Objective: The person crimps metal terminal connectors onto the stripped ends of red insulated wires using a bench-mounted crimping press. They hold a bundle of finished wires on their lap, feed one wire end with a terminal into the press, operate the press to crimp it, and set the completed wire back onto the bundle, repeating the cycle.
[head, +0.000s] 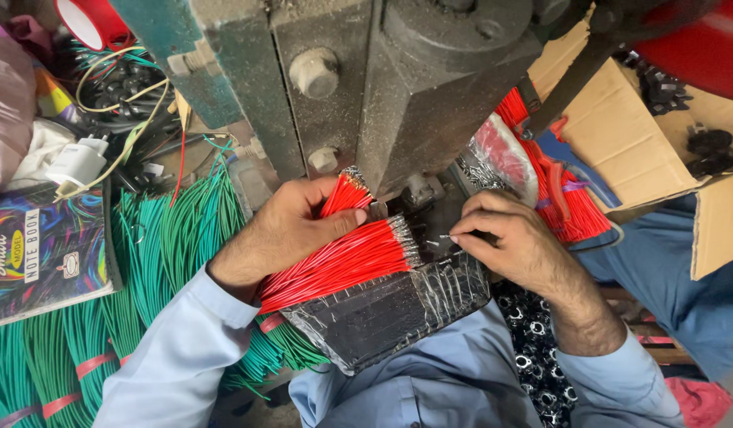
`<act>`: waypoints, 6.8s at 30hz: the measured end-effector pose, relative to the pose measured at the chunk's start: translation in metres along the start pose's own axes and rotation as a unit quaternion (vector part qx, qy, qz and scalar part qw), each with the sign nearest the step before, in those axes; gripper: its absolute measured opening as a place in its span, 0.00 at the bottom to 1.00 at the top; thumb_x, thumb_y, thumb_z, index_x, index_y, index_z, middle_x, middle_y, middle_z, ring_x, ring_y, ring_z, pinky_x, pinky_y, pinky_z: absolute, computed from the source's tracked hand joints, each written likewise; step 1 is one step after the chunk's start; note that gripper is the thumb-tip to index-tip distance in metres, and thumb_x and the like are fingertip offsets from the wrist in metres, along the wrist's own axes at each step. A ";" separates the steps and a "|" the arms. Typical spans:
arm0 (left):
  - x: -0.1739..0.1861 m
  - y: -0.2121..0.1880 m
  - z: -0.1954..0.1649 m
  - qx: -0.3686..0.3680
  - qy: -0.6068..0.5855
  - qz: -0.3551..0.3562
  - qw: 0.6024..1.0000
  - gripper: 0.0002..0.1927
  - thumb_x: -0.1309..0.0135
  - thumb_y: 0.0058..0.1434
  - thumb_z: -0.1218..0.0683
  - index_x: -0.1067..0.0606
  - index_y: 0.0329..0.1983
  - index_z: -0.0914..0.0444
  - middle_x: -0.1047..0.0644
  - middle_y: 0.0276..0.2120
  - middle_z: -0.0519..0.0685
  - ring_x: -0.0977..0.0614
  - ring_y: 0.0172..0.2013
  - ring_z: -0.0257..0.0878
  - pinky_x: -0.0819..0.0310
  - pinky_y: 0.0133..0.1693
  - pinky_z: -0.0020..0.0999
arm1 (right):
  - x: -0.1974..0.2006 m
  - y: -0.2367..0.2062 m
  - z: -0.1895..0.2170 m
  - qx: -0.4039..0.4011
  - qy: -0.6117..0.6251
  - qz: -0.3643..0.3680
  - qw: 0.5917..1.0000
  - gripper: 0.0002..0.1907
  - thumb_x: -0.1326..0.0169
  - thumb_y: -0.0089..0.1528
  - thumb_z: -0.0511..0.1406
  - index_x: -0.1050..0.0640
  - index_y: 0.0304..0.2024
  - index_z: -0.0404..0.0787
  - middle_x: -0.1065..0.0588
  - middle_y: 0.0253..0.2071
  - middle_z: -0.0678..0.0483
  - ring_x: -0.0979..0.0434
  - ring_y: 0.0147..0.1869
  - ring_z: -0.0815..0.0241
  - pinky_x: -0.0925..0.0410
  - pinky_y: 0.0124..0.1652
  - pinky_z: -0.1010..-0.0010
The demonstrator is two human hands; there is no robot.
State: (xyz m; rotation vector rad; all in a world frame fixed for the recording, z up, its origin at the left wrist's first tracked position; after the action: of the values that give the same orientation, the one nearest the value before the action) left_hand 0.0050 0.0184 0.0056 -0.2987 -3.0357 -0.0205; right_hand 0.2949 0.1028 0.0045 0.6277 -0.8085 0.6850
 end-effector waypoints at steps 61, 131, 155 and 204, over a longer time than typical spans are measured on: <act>0.000 -0.001 -0.005 0.004 0.024 -0.007 1.000 0.10 0.47 0.70 0.53 0.21 0.43 0.65 0.24 0.29 0.38 0.27 0.33 0.25 0.28 0.37 0.26 | -0.074 0.046 -0.007 -0.046 0.337 -0.107 0.934 0.06 0.39 0.64 0.31 0.22 0.34 0.34 0.24 0.30 0.61 0.27 0.36 0.75 0.31 0.35 0.77; -0.001 -0.002 -0.005 0.022 -0.018 0.023 0.999 0.08 0.45 0.68 0.56 0.22 0.46 0.66 0.23 0.32 0.39 0.25 0.35 0.25 0.26 0.37 0.25 | -0.058 0.037 0.004 -0.037 0.292 -0.050 0.954 0.05 0.39 0.64 0.29 0.18 0.42 0.33 0.20 0.37 0.52 0.22 0.42 0.72 0.29 0.42 0.77; -0.001 -0.001 -0.002 0.022 0.000 0.001 1.000 0.09 0.44 0.67 0.54 0.21 0.43 0.66 0.22 0.30 0.39 0.25 0.33 0.24 0.25 0.36 0.25 | -0.020 0.025 0.005 -0.035 0.146 -0.051 0.987 0.06 0.43 0.63 0.27 0.19 0.43 0.34 0.19 0.39 0.53 0.17 0.44 0.62 0.26 0.45 0.71; 0.001 -0.002 0.001 0.017 0.007 -0.023 1.000 0.11 0.44 0.68 0.54 0.19 0.47 0.65 0.19 0.33 0.39 0.23 0.36 0.23 0.24 0.40 0.24 | -0.008 0.020 0.019 0.029 0.017 0.020 0.999 0.10 0.37 0.56 0.32 0.17 0.40 0.36 0.20 0.41 0.49 0.18 0.45 0.54 0.27 0.44 0.67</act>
State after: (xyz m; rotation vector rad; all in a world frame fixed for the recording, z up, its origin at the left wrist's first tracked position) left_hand 0.0035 0.0170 0.0052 -0.2255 -3.0256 0.0251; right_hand 0.2673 0.0992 0.0131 0.6534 -0.7741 0.7556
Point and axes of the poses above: each hand's wrist, its own y-axis towards the middle knuckle, its own x-axis out of the back of the hand, z = x × y, the point moved 2 cm from there along y, towards the middle knuckle
